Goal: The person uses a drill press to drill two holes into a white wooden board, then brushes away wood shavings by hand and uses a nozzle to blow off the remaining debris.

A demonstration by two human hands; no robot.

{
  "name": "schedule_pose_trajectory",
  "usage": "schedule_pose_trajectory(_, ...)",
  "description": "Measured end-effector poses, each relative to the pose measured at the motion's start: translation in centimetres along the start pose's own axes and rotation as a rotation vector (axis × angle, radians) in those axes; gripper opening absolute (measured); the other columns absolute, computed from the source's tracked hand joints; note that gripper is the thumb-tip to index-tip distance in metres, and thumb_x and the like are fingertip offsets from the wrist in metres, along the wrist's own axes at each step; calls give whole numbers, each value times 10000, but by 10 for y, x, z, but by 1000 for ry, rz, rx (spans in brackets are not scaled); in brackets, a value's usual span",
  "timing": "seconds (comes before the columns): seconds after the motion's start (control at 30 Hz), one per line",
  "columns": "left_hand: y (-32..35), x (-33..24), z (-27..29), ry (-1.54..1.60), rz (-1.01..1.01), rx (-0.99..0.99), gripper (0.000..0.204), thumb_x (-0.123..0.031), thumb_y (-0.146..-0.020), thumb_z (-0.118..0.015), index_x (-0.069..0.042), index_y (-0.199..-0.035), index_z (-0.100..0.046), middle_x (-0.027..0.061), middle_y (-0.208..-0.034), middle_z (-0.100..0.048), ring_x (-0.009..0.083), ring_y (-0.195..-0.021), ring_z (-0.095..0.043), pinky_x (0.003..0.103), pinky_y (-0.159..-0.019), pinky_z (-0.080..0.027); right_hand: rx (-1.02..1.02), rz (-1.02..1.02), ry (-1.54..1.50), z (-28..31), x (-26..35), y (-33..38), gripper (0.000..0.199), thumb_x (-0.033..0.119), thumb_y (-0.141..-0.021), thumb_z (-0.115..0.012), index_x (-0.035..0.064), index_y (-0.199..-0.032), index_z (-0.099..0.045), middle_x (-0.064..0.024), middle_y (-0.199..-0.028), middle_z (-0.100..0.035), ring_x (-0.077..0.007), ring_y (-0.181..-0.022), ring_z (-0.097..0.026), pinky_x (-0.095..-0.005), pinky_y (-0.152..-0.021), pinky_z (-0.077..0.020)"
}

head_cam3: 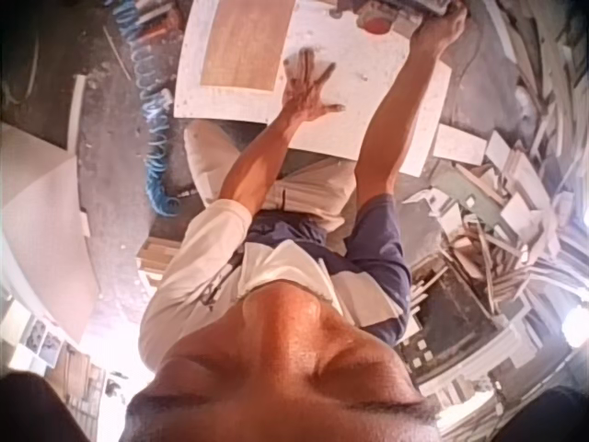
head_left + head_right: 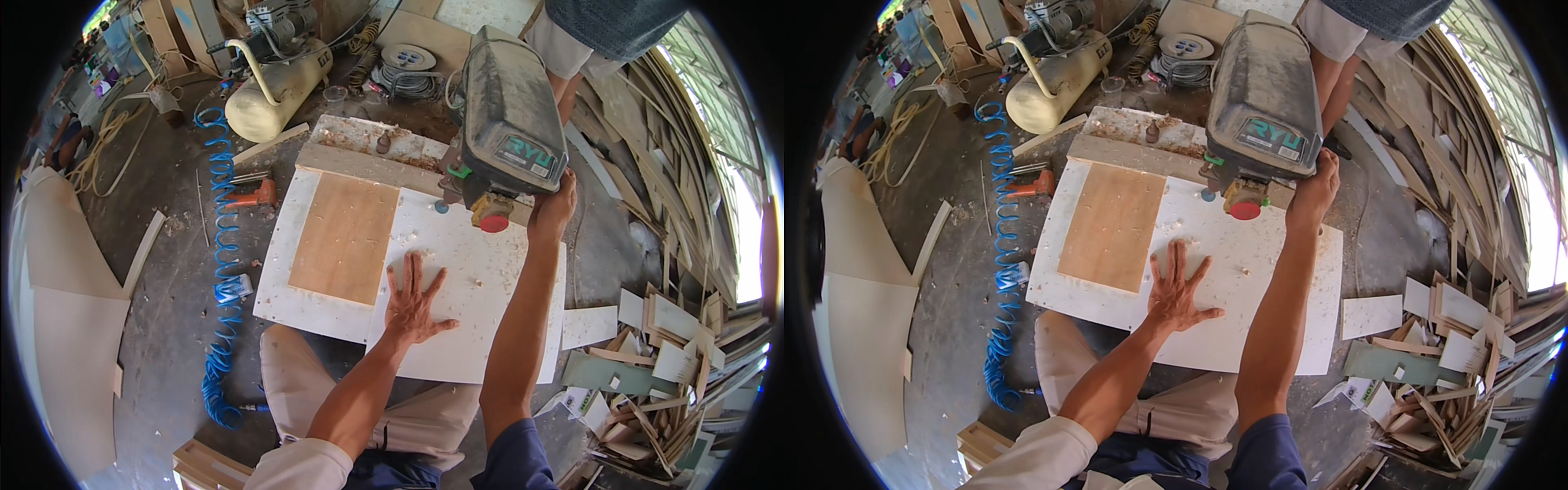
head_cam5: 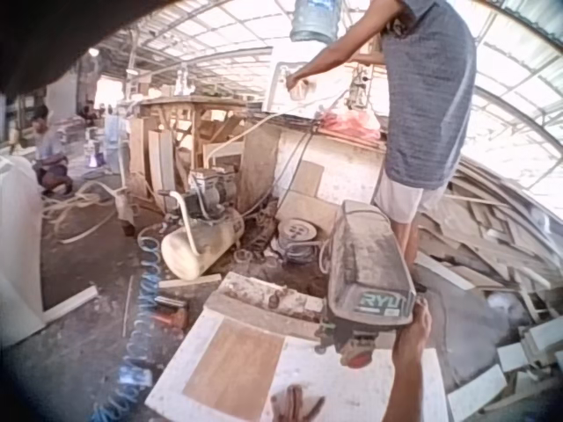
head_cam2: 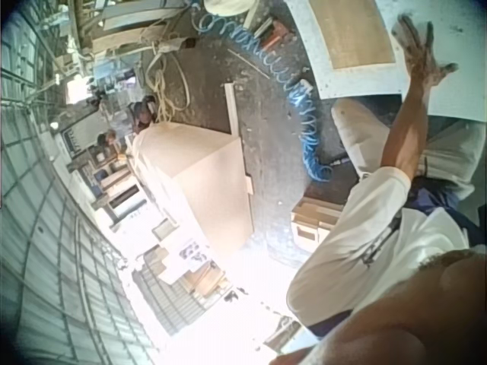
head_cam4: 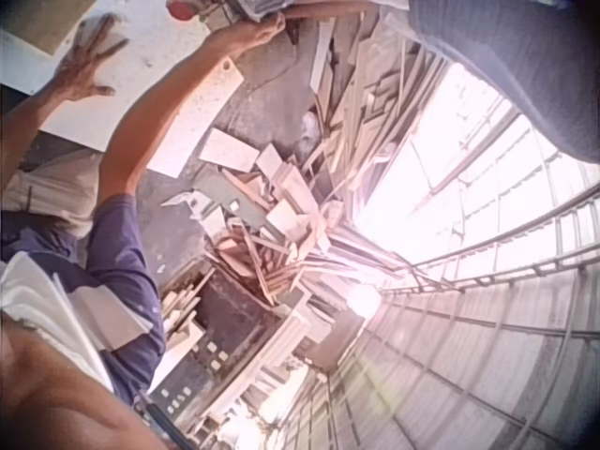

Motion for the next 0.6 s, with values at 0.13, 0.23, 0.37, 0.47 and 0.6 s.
schedule_pose_trajectory(0.13, 0, -1, 0, 0, 0, 0, 1153, -919, -761, -510, -256, -1660, -223, 340, -1677, 56, 475, -1566, 104, 740, -1170, 3, -2, 14, 0, 1, -1, 1, 179, 232, -1058, -493, 110, -994, -608, 40, -848, -560, -60, -734, -528, -244, -601, -394)
schedule_pose_trajectory(0.23, 0, -2, 0, -6, -2, 3, 1151, -917, -763, -509, -254, -1660, -224, 343, -1676, 56, 478, -1565, 104, 741, -1170, 1, 13, 31, 1, 2, -1, 3, 182, 233, -1058, -491, 108, -997, -608, 29, -855, -567, -73, -729, -535, -251, -597, -411)
schedule_pose_trajectory(0.37, 0, 0, -1, -12, -7, -15, 1151, -917, -764, -507, -252, -1660, -224, 346, -1674, 56, 479, -1565, 103, 744, -1169, -2, 29, 42, 5, -3, 2, 10, 194, 239, -1060, -486, 99, -1005, -607, 7, -870, -581, -96, -732, -557, -274, -600, -461)
schedule_pose_trajectory(0.47, 0, 0, -2, -9, -10, -31, 1154, -916, -762, -512, -248, -1659, -226, 349, -1673, 51, 479, -1565, 100, 745, -1168, -7, 35, 57, 17, 1, -1, 8, 204, 245, -1063, -478, 93, -1017, -606, -4, -880, -586, -109, -738, -571, -296, -598, -489)
schedule_pose_trajectory(0.6, 1, -1, -1, -2, -12, -30, 1158, -914, -759, -521, -247, -1659, -226, 347, -1674, 45, 476, -1566, 101, 741, -1172, -11, 53, 68, 41, 3, -1, 9, 212, 254, -1069, -470, 85, -1042, -596, -15, -908, -598, -122, -740, -578, -302, -609, -498)
Point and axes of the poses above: each hand's wrist, its own y-axis away from the middle knuckle, its own z-axis out of the back of the hand, x = y × z, the point moved 6 cm from there along -y, towards the middle knuckle
